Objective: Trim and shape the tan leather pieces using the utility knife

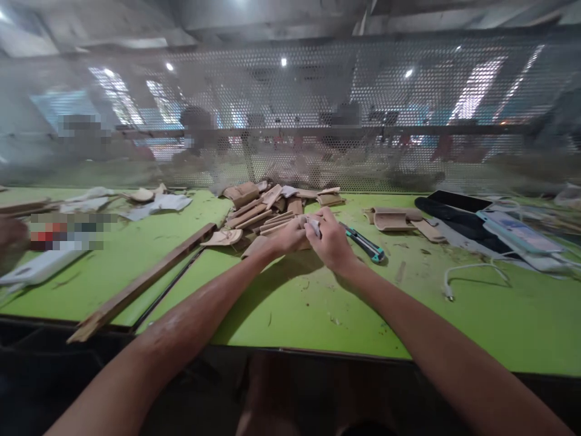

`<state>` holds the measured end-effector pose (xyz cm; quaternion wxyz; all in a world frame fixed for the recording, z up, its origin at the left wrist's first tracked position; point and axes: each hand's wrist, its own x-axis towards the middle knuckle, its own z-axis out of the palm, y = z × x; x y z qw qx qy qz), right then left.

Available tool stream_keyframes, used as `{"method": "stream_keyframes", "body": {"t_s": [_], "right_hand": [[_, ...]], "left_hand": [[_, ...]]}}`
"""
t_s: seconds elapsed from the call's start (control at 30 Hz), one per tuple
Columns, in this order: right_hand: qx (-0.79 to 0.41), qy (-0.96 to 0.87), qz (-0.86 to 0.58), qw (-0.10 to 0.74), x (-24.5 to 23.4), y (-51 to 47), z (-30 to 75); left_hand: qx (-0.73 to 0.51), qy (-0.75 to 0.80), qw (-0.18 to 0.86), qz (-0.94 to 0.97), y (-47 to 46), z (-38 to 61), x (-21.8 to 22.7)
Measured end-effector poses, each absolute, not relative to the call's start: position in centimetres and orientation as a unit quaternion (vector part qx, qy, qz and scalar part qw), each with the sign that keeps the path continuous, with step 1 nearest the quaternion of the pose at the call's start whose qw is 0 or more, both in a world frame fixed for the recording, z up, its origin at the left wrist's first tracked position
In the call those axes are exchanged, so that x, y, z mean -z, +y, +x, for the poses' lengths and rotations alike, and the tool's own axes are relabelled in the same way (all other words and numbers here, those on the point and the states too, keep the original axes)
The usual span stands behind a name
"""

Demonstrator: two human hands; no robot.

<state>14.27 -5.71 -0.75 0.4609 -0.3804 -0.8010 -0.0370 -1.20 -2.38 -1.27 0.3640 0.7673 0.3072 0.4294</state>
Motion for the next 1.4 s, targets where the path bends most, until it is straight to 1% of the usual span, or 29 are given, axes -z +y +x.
{"method": "stream_keyframes", "body": {"t_s": [0.2,0.37,0.53,0.63,0.7,0.83,0.9,1.0,1.17,1.3,1.4], "right_hand": [[0.049,-0.782,-0.397,0.478,0.9,-4.9,15.0],[0.035,-0.803,-0.357,0.476,1.1,-4.8,14.8],[0.050,-0.774,-0.390,0.496,1.4,-4.9,14.5],[0.034,-0.791,-0.363,0.491,1.5,-4.9,14.4],[0.031,-0.794,-0.360,0.489,1.6,-4.8,14.5],[0.046,-0.741,-0.429,0.515,1.6,-4.4,14.8],[0.039,-0.740,-0.421,0.523,1.6,-4.7,14.7],[0.030,-0.775,-0.373,0.509,1.5,-5.0,14.5],[0.039,-0.753,-0.421,0.505,1.9,-4.5,15.0],[0.038,-0.784,-0.369,0.497,2.2,-4.4,15.0],[0.033,-0.784,-0.375,0.494,2.3,-4.2,14.7]], "left_hand": [[-0.413,0.318,0.383,0.763,-2.4,-1.2,1.3],[-0.420,0.339,0.368,0.757,-2.7,-1.3,1.2],[-0.431,0.322,0.382,0.752,-2.5,-1.3,1.4],[-0.443,0.327,0.378,0.744,-2.6,-1.3,1.4],[-0.444,0.322,0.394,0.737,-2.9,-1.1,1.2],[-0.413,0.301,0.474,0.717,-4.3,0.0,0.5],[-0.441,0.319,0.466,0.698,-5.0,0.5,0.4],[-0.481,0.335,0.458,0.669,-5.5,0.7,0.4],[-0.431,0.293,0.516,0.680,-5.7,0.4,0.2],[-0.470,0.308,0.486,0.669,-5.7,0.1,0.2],[-0.452,0.317,0.505,0.664,-5.5,0.0,0.3]]}}
